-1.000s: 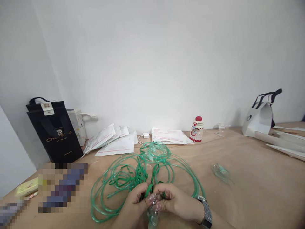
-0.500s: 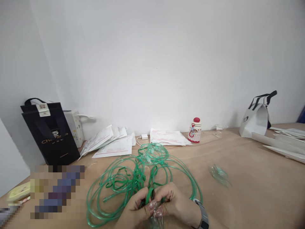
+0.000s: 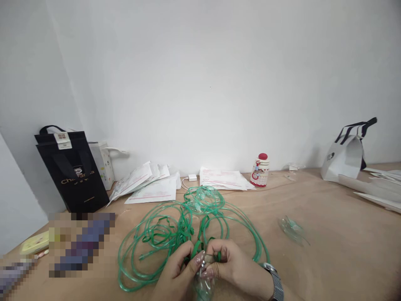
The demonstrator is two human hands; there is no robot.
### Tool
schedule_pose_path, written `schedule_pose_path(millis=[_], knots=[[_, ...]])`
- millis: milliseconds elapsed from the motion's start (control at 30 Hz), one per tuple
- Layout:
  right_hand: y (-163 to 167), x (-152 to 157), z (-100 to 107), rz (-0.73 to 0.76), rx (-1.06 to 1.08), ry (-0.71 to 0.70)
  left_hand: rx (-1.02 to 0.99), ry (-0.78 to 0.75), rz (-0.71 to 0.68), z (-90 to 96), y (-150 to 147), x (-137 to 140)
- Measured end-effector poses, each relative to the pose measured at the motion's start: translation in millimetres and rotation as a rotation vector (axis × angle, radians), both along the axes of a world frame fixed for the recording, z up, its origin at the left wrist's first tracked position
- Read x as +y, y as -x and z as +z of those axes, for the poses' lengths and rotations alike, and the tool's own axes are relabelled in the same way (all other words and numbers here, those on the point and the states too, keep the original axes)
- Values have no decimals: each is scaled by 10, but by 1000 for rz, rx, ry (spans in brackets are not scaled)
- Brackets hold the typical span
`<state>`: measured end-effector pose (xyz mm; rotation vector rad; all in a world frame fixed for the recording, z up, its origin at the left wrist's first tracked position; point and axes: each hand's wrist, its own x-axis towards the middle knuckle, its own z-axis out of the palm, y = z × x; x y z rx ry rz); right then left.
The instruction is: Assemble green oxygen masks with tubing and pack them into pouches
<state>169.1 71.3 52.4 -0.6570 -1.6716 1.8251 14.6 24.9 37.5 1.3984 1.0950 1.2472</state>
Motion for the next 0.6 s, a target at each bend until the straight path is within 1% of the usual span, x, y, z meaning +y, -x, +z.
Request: schedule_pose_path(millis=[67,167,200,267,333,367,500,533,600], knots=[[14,20,-18,-17,18,-1,6,-20,30,-17,15,10],[22,64,-30,-36,67,-3,-35,-26,29,-27,17,30],[20,81,-30,-43,77,-31,-69,-22,31,-27,14,38],[12,115,-30,-72,64,-140,-144,-14,49,-24,11,57],[-1,153,-38,-133,31,-256,-221,0,88,-19,22,85],[-9,174,-45,-168,5,-290,-265,12,114,-16,35,103],[-43,247,-63,-354,-109,-269,-422,66,216,-5,120,193],[-49,253,-57,-414,-130,-301,-442,71,222,-7,139,211],[-55,236,-30,-503,-153,-444,-466,79,217,-22,155,233]])
